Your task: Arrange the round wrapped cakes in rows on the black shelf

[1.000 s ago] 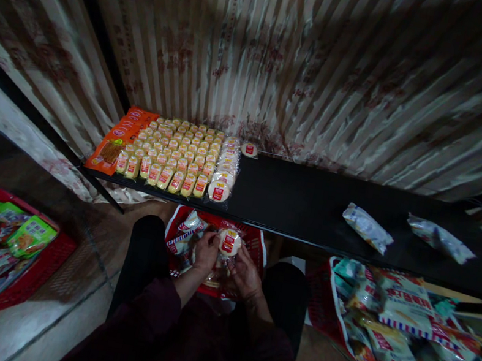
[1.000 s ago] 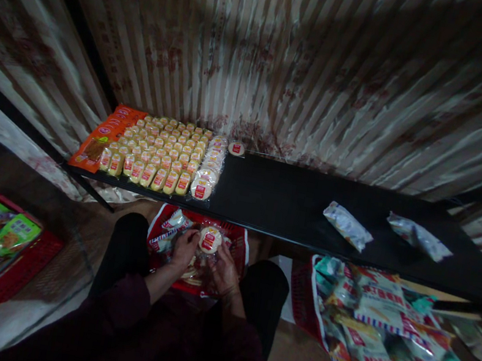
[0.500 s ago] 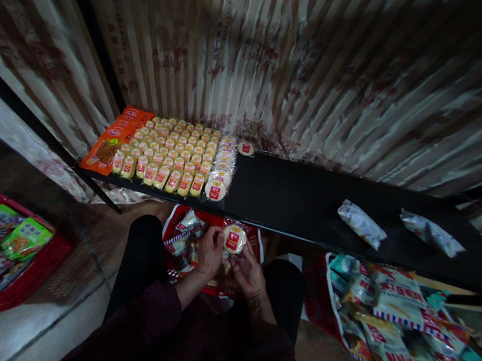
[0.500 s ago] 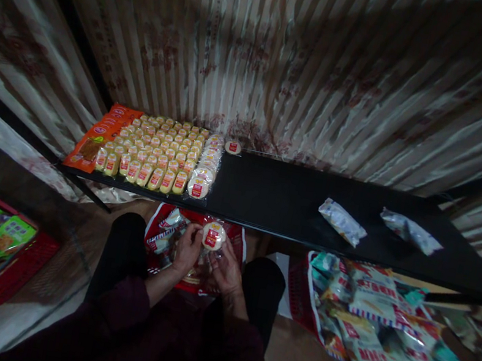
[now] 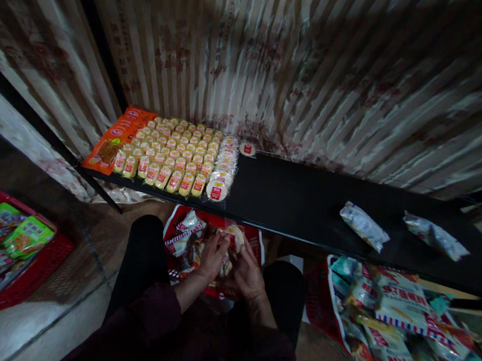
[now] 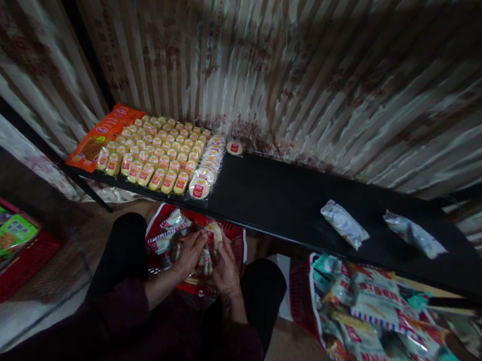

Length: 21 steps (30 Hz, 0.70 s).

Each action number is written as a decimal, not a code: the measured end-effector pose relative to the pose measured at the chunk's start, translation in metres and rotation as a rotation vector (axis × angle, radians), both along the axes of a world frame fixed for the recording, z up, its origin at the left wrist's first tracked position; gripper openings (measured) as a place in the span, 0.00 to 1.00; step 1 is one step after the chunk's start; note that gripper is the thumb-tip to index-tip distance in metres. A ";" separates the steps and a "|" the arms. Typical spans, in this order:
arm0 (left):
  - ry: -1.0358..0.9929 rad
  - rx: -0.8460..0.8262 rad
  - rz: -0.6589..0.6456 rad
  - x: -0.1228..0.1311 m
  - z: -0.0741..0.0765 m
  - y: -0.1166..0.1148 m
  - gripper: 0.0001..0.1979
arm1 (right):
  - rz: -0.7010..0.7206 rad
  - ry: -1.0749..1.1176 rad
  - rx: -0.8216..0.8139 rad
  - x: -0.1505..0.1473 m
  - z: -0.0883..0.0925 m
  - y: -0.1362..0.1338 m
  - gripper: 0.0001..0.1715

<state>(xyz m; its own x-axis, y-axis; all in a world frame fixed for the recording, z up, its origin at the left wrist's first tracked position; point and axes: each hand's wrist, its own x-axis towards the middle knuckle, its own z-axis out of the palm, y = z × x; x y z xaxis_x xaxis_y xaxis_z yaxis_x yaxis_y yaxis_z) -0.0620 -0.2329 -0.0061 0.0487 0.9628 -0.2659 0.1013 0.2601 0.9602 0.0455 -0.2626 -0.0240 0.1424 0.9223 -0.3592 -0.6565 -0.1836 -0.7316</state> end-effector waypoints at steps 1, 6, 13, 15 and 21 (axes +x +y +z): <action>-0.078 -0.031 -0.008 0.000 0.001 -0.001 0.17 | 0.018 -0.029 0.013 -0.002 0.001 0.000 0.26; -0.327 -0.143 0.027 -0.001 0.010 -0.005 0.23 | 0.058 -0.177 0.066 -0.011 0.004 0.001 0.29; -0.486 -0.247 0.119 -0.004 0.011 -0.006 0.21 | 0.130 -0.471 0.111 -0.016 -0.002 0.001 0.29; -0.502 -0.297 0.195 -0.005 0.007 -0.004 0.20 | 0.137 -0.524 0.108 -0.016 -0.003 0.001 0.27; -0.580 -0.384 0.322 -0.010 -0.010 0.001 0.18 | 0.048 -0.278 0.004 -0.020 -0.013 0.001 0.28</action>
<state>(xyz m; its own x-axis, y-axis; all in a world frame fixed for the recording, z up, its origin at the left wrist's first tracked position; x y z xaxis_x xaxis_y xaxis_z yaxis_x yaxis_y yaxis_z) -0.0717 -0.2315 -0.0158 0.0152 0.7985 -0.6018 -0.5283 0.5174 0.6733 0.0254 -0.2617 -0.0373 0.1911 0.9318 -0.3084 -0.4209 -0.2061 -0.8834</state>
